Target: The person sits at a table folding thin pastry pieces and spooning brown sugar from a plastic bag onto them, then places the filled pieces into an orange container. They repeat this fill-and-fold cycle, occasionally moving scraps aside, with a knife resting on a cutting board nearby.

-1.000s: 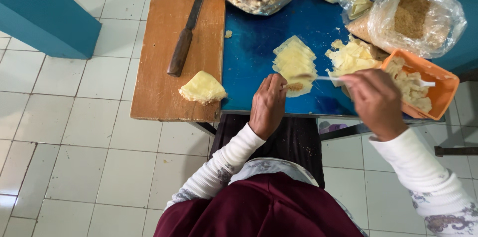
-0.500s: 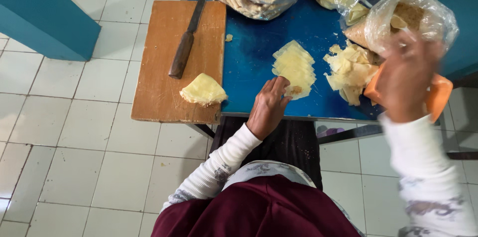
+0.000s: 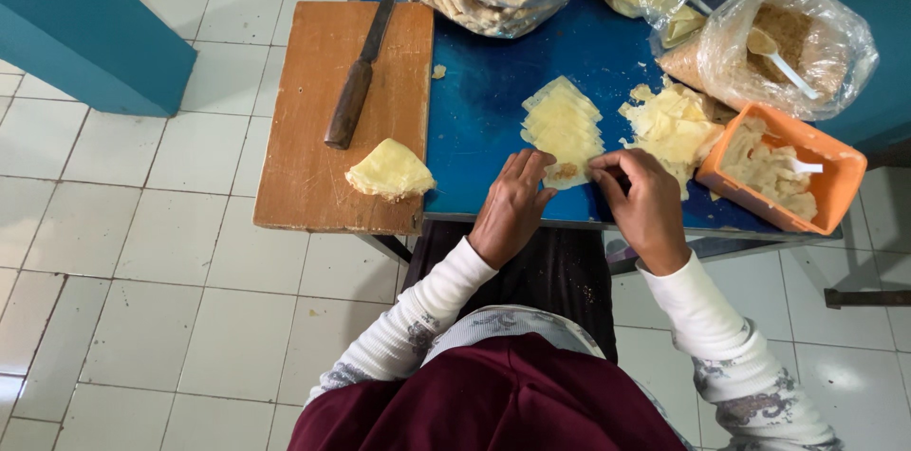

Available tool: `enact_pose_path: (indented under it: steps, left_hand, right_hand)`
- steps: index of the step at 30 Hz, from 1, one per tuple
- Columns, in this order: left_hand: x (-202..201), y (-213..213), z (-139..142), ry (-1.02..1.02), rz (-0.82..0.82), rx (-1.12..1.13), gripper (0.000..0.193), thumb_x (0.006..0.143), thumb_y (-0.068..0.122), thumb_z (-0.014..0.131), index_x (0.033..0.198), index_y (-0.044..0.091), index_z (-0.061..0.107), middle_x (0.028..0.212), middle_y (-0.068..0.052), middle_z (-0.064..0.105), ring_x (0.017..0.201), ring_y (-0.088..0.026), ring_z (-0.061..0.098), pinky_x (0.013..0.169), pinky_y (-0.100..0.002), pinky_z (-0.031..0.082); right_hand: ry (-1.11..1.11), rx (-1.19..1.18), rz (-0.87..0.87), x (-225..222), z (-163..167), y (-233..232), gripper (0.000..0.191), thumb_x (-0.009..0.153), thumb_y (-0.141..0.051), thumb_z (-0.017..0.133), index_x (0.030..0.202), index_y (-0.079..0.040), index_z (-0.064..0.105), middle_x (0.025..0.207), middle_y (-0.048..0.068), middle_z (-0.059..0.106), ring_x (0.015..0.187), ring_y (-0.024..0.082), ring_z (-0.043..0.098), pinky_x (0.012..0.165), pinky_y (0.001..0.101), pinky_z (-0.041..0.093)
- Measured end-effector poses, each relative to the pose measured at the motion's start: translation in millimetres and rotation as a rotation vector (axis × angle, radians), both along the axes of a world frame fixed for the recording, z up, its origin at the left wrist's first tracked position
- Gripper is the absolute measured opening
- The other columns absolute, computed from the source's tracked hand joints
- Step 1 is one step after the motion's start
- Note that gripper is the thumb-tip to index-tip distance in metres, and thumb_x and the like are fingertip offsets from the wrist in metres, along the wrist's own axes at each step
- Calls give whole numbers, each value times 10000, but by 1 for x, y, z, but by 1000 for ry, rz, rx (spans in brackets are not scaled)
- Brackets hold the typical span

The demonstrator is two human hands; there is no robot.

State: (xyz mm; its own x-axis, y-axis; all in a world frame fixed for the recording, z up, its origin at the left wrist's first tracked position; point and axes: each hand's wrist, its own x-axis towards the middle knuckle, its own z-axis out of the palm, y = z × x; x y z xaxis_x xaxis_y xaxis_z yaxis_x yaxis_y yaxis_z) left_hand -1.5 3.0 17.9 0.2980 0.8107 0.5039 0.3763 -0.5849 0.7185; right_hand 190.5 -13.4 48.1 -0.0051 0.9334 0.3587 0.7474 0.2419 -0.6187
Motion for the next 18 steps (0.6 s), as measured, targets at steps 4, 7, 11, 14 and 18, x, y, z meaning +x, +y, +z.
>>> enact_pose_path:
  steps: [4,7,11,14,18]
  left_hand:
    - [0,2,-1,26,-3,32,450,816,-11,774,1195,-3,532,1088,-175,586,1034,-380,590,876,-449,496]
    - [-1,2,-1,34,-10,26,442,823,-4,770,1202,-9,541,1109,-181,585,1050,-387,584,893,-450,494]
    - [0,3,0,40,-20,61,423,808,14,765,1178,-24,564,1136,-186,581,1080,-394,570,929,-447,485]
    - [0,3,0,59,-27,80,403,808,36,763,1163,-31,584,1143,-183,573,1083,-387,561,943,-439,483]
    - [2,2,1,100,-19,111,400,820,60,764,1163,-45,588,1139,-184,555,1056,-377,547,924,-439,480]
  right_hand:
    - [109,-17,87,-3,3,-3,160,975,-7,678,1120,-51,729,1072,93,757,935,224,752,787,329,566]
    - [51,45,158,-4,4,-3,216,935,11,678,1138,-44,723,1092,105,747,965,251,733,798,340,559]
    - [-193,225,262,-2,2,1,208,878,-12,720,1082,-53,726,1046,102,751,971,300,705,845,398,527]
    - [-229,245,262,1,-4,7,126,905,-29,730,1023,-73,723,1021,75,758,950,275,707,854,395,527]
    - [-134,165,258,6,-7,16,95,924,-47,733,1018,-54,716,983,92,746,896,277,712,801,375,541]
